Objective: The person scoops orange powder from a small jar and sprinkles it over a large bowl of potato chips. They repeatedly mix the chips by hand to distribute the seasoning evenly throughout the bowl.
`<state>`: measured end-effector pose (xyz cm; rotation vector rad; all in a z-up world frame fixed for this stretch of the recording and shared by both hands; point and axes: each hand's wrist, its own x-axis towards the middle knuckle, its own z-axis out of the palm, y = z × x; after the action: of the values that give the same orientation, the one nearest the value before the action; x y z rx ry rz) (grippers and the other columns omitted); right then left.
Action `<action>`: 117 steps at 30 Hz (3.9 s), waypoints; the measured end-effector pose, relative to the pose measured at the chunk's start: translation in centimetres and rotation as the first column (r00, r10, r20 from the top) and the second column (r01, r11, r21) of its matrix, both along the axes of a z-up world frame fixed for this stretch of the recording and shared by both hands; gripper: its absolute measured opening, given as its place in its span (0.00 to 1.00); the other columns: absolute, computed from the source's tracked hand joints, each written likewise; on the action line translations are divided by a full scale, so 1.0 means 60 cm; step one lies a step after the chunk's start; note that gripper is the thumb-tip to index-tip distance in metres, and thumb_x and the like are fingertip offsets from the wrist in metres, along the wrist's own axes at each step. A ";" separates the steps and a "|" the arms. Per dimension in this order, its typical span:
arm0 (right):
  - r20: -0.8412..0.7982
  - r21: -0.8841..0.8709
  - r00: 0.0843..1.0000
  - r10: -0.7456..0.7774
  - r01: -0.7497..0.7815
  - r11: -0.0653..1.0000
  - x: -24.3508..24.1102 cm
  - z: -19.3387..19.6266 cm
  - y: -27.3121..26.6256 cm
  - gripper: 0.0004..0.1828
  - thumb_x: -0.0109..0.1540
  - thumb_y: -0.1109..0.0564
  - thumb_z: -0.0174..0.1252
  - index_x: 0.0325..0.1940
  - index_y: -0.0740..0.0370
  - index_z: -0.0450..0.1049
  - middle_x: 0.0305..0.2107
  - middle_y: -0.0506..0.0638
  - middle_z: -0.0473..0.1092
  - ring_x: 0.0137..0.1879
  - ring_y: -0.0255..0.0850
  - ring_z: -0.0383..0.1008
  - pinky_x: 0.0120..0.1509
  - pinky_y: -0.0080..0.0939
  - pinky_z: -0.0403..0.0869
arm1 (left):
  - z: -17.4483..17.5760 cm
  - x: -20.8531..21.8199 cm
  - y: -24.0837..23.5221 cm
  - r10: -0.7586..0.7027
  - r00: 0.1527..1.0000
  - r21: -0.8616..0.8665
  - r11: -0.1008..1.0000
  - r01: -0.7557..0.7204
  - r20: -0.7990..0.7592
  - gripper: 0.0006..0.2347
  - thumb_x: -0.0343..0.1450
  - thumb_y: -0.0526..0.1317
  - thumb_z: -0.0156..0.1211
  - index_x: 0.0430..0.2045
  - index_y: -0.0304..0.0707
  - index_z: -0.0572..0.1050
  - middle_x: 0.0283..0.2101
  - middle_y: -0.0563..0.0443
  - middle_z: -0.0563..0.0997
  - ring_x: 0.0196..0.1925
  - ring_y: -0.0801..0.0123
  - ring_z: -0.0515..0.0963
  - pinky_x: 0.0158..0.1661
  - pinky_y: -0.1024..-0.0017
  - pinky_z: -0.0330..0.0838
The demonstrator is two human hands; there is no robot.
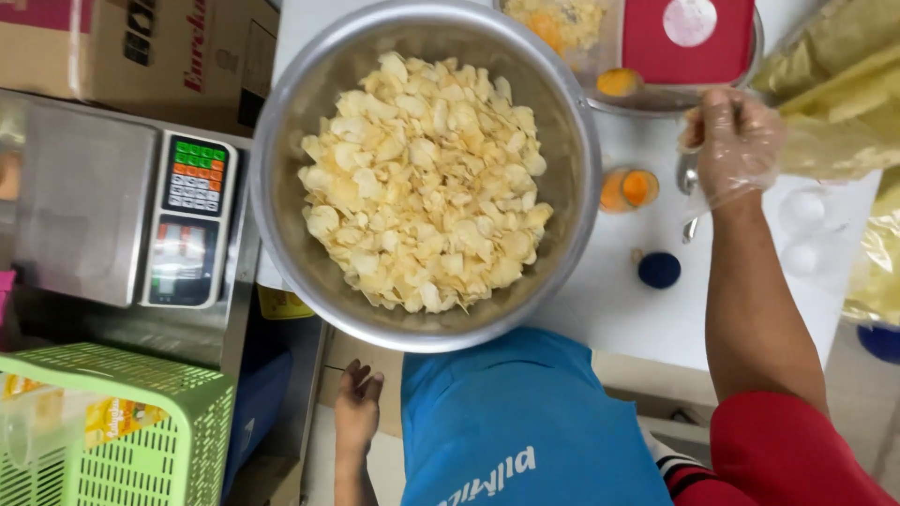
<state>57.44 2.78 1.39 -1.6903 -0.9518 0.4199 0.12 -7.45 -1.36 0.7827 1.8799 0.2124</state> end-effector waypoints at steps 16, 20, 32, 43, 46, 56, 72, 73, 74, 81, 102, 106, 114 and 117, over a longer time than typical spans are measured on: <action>0.497 -0.769 0.657 0.567 0.031 0.638 -0.061 -0.006 -0.139 0.12 0.71 0.59 0.53 0.51 0.60 0.82 0.32 0.63 0.79 0.42 0.60 0.81 0.52 0.59 0.79 | 0.094 0.077 0.088 -0.512 0.834 -0.013 0.854 0.521 -0.207 0.16 0.73 0.50 0.64 0.44 0.36 0.83 0.36 0.40 0.86 0.40 0.53 0.85 0.36 0.56 0.76; 0.355 -0.886 0.653 0.669 0.007 0.463 -0.067 -0.088 -0.126 0.17 0.74 0.49 0.46 0.47 0.60 0.78 0.35 0.56 0.78 0.43 0.56 0.82 0.51 0.56 0.79 | 0.117 0.106 0.099 -0.544 0.822 0.014 0.832 0.554 -0.168 0.15 0.73 0.46 0.63 0.45 0.34 0.82 0.42 0.35 0.86 0.47 0.44 0.85 0.41 0.52 0.77; 0.489 -0.858 0.381 0.785 0.051 0.511 -0.018 -0.149 -0.151 0.10 0.71 0.53 0.47 0.47 0.48 0.76 0.33 0.46 0.76 0.42 0.45 0.82 0.45 0.46 0.81 | 0.122 0.133 0.093 -0.549 0.834 0.045 0.833 0.551 -0.058 0.15 0.73 0.44 0.63 0.47 0.31 0.80 0.44 0.32 0.86 0.48 0.42 0.85 0.42 0.49 0.78; 0.546 -0.816 0.331 0.770 0.000 0.579 -0.023 -0.127 -0.155 0.09 0.68 0.58 0.49 0.42 0.51 0.76 0.29 0.45 0.74 0.38 0.44 0.81 0.41 0.45 0.79 | 0.116 0.176 0.114 -0.555 0.831 0.199 0.819 0.537 0.043 0.13 0.73 0.40 0.65 0.44 0.27 0.81 0.40 0.32 0.85 0.41 0.50 0.84 0.37 0.57 0.78; 0.693 -0.720 0.116 0.711 0.066 0.691 -0.010 -0.140 -0.154 0.06 0.66 0.58 0.53 0.36 0.48 0.73 0.26 0.42 0.70 0.36 0.38 0.78 0.40 0.38 0.77 | 0.108 0.192 0.124 -0.601 0.798 0.242 0.782 0.575 0.047 0.12 0.72 0.40 0.65 0.43 0.27 0.80 0.40 0.30 0.85 0.43 0.44 0.85 0.37 0.53 0.78; 0.450 -0.874 0.471 0.759 0.058 0.482 0.005 -0.086 -0.128 0.15 0.74 0.48 0.46 0.46 0.50 0.78 0.32 0.51 0.77 0.43 0.48 0.82 0.46 0.49 0.80 | 0.096 0.201 0.123 -0.637 0.768 0.276 0.752 0.599 0.066 0.11 0.72 0.40 0.66 0.43 0.30 0.80 0.40 0.34 0.85 0.42 0.48 0.84 0.37 0.55 0.77; 0.281 -0.751 0.862 0.421 -0.075 0.656 -0.018 -0.150 -0.168 0.18 0.76 0.44 0.47 0.50 0.52 0.80 0.30 0.54 0.76 0.41 0.54 0.80 0.43 0.53 0.78 | 0.088 0.211 0.120 -0.623 0.778 0.270 0.766 0.584 0.084 0.11 0.72 0.39 0.66 0.43 0.30 0.80 0.40 0.34 0.85 0.42 0.49 0.84 0.38 0.57 0.77; 0.281 -0.749 0.860 0.425 -0.080 0.657 -0.012 -0.148 -0.171 0.18 0.76 0.44 0.47 0.50 0.52 0.80 0.30 0.54 0.76 0.41 0.54 0.80 0.43 0.53 0.78 | 0.088 0.211 0.119 -0.619 0.781 0.271 0.768 0.580 0.081 0.11 0.72 0.39 0.66 0.43 0.30 0.80 0.40 0.34 0.85 0.42 0.49 0.84 0.38 0.57 0.77; 0.361 -0.749 0.824 0.437 -0.023 0.663 -0.008 -0.147 -0.179 0.16 0.76 0.45 0.49 0.49 0.52 0.80 0.30 0.54 0.76 0.40 0.54 0.81 0.43 0.52 0.78 | 0.087 0.209 0.116 -0.615 0.784 0.270 0.771 0.576 0.083 0.11 0.72 0.39 0.66 0.43 0.30 0.80 0.40 0.33 0.85 0.43 0.48 0.84 0.38 0.56 0.77; 0.319 -0.801 0.756 0.571 -0.107 0.590 -0.011 -0.121 -0.180 0.17 0.77 0.46 0.47 0.53 0.54 0.80 0.36 0.56 0.77 0.47 0.54 0.80 0.54 0.52 0.79 | 0.087 0.204 0.112 -0.620 0.780 0.256 0.771 0.583 0.090 0.11 0.72 0.39 0.66 0.43 0.30 0.80 0.40 0.34 0.85 0.43 0.48 0.84 0.39 0.56 0.77; 0.407 -0.911 0.121 0.905 -0.024 0.413 -0.001 -0.080 -0.154 0.10 0.65 0.59 0.53 0.30 0.54 0.76 0.22 0.46 0.72 0.33 0.41 0.79 0.42 0.41 0.78 | 0.065 0.179 0.093 -0.564 0.819 0.246 0.813 0.528 0.102 0.13 0.73 0.40 0.65 0.46 0.29 0.80 0.42 0.33 0.85 0.44 0.48 0.84 0.41 0.55 0.78; 0.405 -0.914 0.051 0.913 0.026 0.404 -0.017 -0.022 -0.142 0.09 0.65 0.58 0.54 0.31 0.53 0.77 0.22 0.43 0.73 0.33 0.38 0.78 0.40 0.39 0.77 | 0.057 0.173 0.086 -0.534 0.837 0.251 0.832 0.495 0.118 0.12 0.73 0.40 0.65 0.46 0.31 0.80 0.41 0.36 0.86 0.43 0.54 0.84 0.40 0.58 0.78; 0.282 -0.955 0.008 0.959 0.093 0.280 -0.045 -0.038 -0.155 0.07 0.62 0.55 0.59 0.33 0.57 0.80 0.27 0.49 0.77 0.39 0.44 0.82 0.44 0.44 0.79 | 0.079 0.178 0.090 -0.539 0.834 0.255 0.829 0.498 0.123 0.12 0.73 0.39 0.65 0.46 0.28 0.80 0.43 0.34 0.86 0.46 0.49 0.84 0.42 0.56 0.79; 0.340 -0.940 0.266 0.902 0.082 0.330 -0.009 -0.073 -0.146 0.12 0.65 0.52 0.54 0.36 0.58 0.81 0.28 0.52 0.78 0.40 0.49 0.82 0.46 0.48 0.78 | 0.067 0.175 0.090 -0.547 0.829 0.272 0.821 0.503 0.119 0.12 0.73 0.40 0.65 0.46 0.30 0.80 0.42 0.35 0.86 0.46 0.50 0.84 0.42 0.56 0.79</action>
<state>56.91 -6.00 -3.00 -2.5647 -2.5801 0.4420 10.64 -2.03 2.66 1.3650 1.4023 0.1465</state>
